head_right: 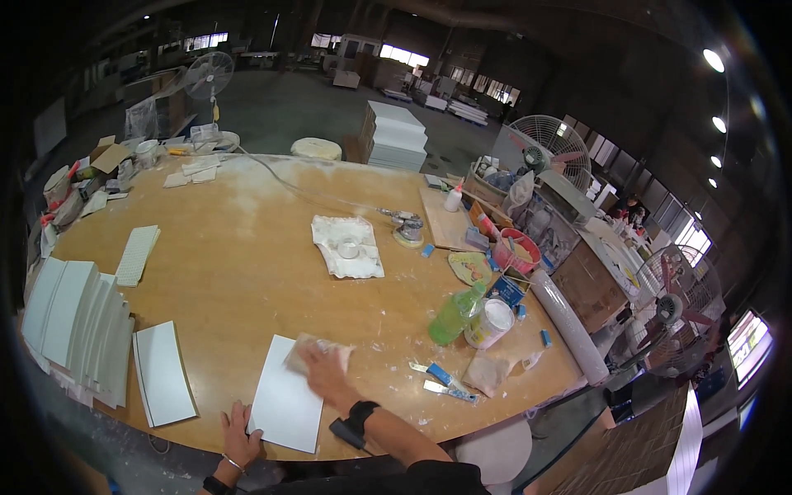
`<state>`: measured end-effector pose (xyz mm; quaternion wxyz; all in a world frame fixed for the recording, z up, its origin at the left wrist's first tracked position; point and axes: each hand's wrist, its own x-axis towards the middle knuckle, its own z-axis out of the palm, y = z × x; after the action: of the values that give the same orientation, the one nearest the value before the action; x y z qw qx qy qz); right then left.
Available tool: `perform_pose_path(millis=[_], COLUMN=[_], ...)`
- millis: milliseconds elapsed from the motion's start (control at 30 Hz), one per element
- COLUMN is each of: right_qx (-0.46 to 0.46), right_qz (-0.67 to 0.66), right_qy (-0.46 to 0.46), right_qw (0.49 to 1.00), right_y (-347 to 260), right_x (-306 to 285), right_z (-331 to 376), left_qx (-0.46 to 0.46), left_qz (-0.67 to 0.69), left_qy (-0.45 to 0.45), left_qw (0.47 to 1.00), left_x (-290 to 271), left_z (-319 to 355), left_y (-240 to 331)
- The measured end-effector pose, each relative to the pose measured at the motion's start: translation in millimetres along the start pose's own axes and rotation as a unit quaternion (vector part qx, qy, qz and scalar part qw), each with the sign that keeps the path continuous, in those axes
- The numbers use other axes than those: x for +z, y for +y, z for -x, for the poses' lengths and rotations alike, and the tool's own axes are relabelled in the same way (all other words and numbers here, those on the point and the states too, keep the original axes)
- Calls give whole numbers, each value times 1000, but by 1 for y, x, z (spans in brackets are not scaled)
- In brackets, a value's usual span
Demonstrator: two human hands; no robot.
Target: The recorder is inspecting white panels, sanding their edges with sandpaper, and applying a finishing material from a container using a small blue tool in a workshop environment.
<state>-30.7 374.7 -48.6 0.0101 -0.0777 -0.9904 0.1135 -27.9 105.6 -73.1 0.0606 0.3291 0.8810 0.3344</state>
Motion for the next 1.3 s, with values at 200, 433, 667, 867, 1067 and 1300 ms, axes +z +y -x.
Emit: perform_pose_path(millis=[200,433,667,867,1067,1300], right_qx=[-271,91,164,129,174,178], right_qz=[-94,27,40,24,46,38], right_qy=[-5,-2,27,112,43,55], right_qw=[958,995,985,985,983,982], right_y=[-89,28,16,49,42,33], right_x=[33,-1,22,31,21,24], right_z=[39,-14,17,32,22,29], left_qx=[-32,34,206,119,-21,35], left_qz=[87,17,-126,-122,-61,-107], left_qy=[3,-77,-115,-5,12,-15], left_qw=[996,996,964,985,998,993], left_x=[-18,-30,-30,-2,-15,-12], left_z=[4,-4,21,21,39,62], left_y=[-17,-16,24,9,-10,-6])
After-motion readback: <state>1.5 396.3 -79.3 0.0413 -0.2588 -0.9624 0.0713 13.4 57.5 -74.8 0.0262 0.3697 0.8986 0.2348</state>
